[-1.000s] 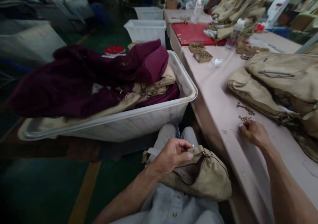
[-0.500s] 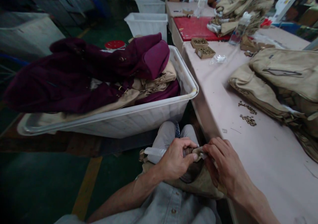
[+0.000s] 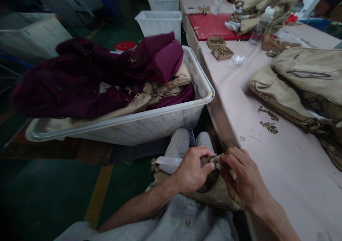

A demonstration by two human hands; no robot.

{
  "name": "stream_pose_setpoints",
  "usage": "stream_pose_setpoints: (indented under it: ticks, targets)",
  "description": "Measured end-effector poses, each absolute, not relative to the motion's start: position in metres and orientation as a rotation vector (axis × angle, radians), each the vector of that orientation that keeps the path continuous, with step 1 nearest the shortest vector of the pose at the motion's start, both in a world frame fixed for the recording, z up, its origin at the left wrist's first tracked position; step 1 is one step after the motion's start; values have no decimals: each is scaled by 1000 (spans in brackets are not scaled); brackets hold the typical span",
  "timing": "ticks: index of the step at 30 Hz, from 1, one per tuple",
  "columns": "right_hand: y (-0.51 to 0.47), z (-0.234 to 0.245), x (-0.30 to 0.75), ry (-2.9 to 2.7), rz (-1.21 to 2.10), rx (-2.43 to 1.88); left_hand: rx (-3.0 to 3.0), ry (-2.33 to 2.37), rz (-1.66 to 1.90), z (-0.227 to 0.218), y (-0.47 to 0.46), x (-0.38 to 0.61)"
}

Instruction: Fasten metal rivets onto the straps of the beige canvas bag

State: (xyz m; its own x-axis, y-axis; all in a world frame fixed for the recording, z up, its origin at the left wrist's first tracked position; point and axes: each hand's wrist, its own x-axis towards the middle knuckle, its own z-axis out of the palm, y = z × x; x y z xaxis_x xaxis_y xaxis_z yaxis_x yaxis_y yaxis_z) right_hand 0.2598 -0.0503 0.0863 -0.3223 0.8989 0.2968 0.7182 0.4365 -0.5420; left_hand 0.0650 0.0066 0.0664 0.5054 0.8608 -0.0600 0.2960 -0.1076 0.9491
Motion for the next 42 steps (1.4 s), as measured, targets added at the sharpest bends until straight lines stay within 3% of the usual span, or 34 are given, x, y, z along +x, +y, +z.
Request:
stream_pose_setpoints:
  ticks: [10, 29, 37, 42]
  targets:
    - [-52, 89, 262, -1796, 842, -1644, 1756, 949, 716, 64, 0, 65]
    - [-37, 93, 268, -2221, 1090, -1506, 1756, 932, 652, 67, -2, 51]
    - [-34, 87, 268, -2015, 1437, -1468, 1724, 938, 645, 65, -1, 46]
    - [-37, 84, 265, -1911, 1373, -1491, 1696, 933, 661, 62, 2, 47]
